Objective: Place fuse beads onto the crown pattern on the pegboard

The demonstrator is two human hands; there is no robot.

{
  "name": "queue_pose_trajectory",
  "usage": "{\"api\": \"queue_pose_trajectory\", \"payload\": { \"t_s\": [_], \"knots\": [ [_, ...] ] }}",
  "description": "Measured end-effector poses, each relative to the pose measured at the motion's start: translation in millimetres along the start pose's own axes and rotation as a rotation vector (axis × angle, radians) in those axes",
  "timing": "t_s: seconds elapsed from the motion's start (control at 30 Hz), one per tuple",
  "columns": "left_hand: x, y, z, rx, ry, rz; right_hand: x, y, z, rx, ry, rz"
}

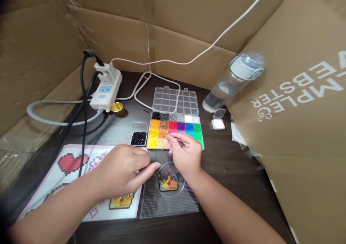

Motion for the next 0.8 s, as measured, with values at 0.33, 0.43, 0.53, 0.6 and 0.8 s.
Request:
{"api": "queue_pose_trajectory", "payload": {
  "t_s": [0.33, 0.43, 0.53, 0.6, 0.8],
  "knots": [
    [0.0, 0.7, 1.2, 0.001, 0.007, -0.001, -1.7, -0.3, 0.9, -0.01, -0.044, -0.006],
    [-0.5, 0.4, 1.0, 0.002, 0.004, -0.001, -2.1, -0.7, 1.2, -0.013, -0.059, -0.016],
    [-1.2, 0.5, 0.8, 0.006, -0.003, 0.004, -1.7, -0.9, 1.5, -0.016, -0.078, -0.023],
    [-1.4, 1.0, 0.9, 0.002, -0.007, 0.002, -1.2, -0.9, 1.7, -0.021, -0.091, -0.021],
    [-1.2, 1.3, 1.9, -0.008, -0.01, 0.003, 0.2, -1.0, 1.9, -0.033, -0.106, -0.022]
  ]
}}
Point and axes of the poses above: each hand's wrist, its own z-axis towards the middle knuckle, its own y-axis out of the back of the hand, x = y × z, the point moved 4 cm from there along z, towards the middle knuckle, and after that the axes turned 5 degrees about -y, right-handed, at the moved point
